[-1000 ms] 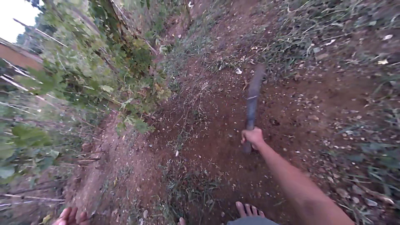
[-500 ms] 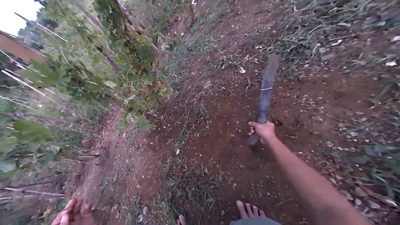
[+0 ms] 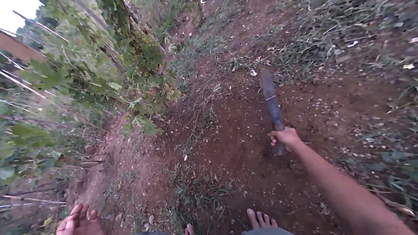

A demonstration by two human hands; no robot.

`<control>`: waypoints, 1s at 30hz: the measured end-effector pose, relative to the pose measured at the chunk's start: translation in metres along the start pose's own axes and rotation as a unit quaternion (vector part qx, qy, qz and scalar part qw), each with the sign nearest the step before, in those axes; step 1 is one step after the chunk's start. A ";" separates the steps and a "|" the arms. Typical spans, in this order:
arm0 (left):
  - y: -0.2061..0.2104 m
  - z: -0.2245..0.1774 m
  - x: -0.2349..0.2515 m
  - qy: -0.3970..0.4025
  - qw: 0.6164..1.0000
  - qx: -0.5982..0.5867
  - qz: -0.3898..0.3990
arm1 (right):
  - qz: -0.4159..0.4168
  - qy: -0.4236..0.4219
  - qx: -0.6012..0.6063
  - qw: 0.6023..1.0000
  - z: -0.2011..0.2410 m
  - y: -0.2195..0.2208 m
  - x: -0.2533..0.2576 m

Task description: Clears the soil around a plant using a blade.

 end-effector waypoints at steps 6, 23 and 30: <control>0.006 -0.002 0.001 0.002 1.000 -0.003 -0.002 | 0.067 0.043 -0.100 0.992 -0.048 0.075 0.002; 0.001 0.000 0.001 0.000 1.000 -0.015 0.005 | 0.091 0.039 -0.189 0.977 -0.084 0.080 -0.014; -0.009 -0.003 0.001 0.008 1.000 -0.023 0.003 | 0.108 0.027 -0.333 0.936 -0.076 0.014 -0.036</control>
Point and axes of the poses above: each hand's wrist, its own x-axis towards the middle knuckle, its own y-axis out of the palm, z = x × y, the point moved 6 cm from there along x, towards the middle knuckle, and after that the axes turned 15 degrees about y, right-handed, at the moved point
